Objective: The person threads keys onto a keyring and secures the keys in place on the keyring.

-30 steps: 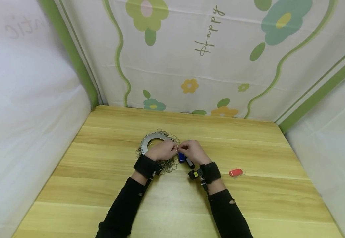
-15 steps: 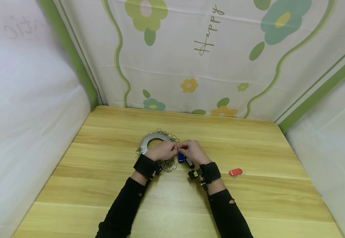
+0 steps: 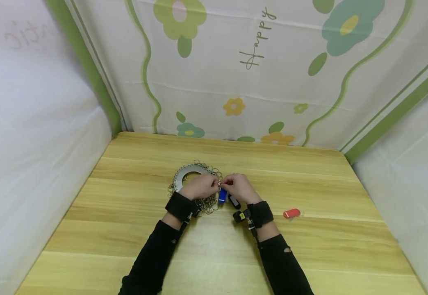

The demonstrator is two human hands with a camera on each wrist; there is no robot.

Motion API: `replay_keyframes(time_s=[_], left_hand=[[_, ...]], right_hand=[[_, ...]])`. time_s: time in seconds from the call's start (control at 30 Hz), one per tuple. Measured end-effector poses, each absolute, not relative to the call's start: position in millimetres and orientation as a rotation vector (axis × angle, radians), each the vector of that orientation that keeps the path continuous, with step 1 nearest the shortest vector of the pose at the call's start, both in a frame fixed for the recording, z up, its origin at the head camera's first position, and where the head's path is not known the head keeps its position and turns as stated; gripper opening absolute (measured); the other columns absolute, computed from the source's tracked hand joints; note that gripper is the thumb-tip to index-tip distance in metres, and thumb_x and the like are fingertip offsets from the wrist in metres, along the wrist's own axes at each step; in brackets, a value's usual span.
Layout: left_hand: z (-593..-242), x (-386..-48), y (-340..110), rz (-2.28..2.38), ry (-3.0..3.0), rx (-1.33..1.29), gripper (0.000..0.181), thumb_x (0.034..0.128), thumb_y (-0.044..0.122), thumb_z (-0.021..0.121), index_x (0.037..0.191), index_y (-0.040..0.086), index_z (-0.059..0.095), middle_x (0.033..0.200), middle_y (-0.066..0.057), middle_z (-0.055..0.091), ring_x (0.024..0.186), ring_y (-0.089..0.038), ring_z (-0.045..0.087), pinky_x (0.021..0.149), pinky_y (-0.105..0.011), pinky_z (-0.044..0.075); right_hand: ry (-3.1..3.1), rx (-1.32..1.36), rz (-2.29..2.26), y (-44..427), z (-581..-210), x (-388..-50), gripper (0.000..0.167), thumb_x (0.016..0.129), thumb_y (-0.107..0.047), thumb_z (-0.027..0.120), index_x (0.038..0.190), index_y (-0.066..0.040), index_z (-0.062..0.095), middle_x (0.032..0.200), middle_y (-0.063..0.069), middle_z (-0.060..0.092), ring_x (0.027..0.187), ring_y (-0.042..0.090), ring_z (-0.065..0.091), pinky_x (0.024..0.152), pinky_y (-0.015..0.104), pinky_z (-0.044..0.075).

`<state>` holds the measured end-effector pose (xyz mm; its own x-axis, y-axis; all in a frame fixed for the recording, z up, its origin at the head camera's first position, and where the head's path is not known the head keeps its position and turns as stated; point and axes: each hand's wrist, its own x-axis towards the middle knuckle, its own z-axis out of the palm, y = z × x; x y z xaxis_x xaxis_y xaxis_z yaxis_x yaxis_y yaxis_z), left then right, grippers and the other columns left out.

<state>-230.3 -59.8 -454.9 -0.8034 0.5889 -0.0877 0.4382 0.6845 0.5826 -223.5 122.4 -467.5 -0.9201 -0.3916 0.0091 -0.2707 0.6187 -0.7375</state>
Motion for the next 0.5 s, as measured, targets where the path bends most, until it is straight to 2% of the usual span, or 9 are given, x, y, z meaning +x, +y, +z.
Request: replay_keyframes(time_s=[0.27, 0.5], left_hand=[[-454.6, -229.3, -55.5, 0.744, 2.696, 0.821, 0.022, 0.0871, 0.008, 0.052, 0.067, 0.013, 0.045, 0.057, 0.002, 0.034, 0.047, -0.011, 0.031, 0.052, -0.023, 0.029], [-459.7, -229.6, -51.0, 0.631, 2.774, 0.807, 0.018, 0.0868, 0.009, 0.052, 0.070, 0.013, 0.049, 0.058, 0.002, 0.035, 0.049, -0.011, 0.031, 0.053, -0.023, 0.027]], right_hand=[[2.701, -0.574, -1.188, 120.8, -467.1, -223.2, 0.010, 0.091, -0.014, 0.064, 0.091, -0.014, 0.074, 0.083, -0.004, 0.068, 0.072, 0.008, 0.061, 0.065, 0.027, 0.050], [2.693, -0.592, -1.200, 119.1, -468.5, -223.5, 0.010, 0.091, -0.012, 0.064, 0.089, -0.013, 0.074, 0.080, -0.003, 0.068, 0.069, 0.010, 0.061, 0.062, 0.027, 0.050]])
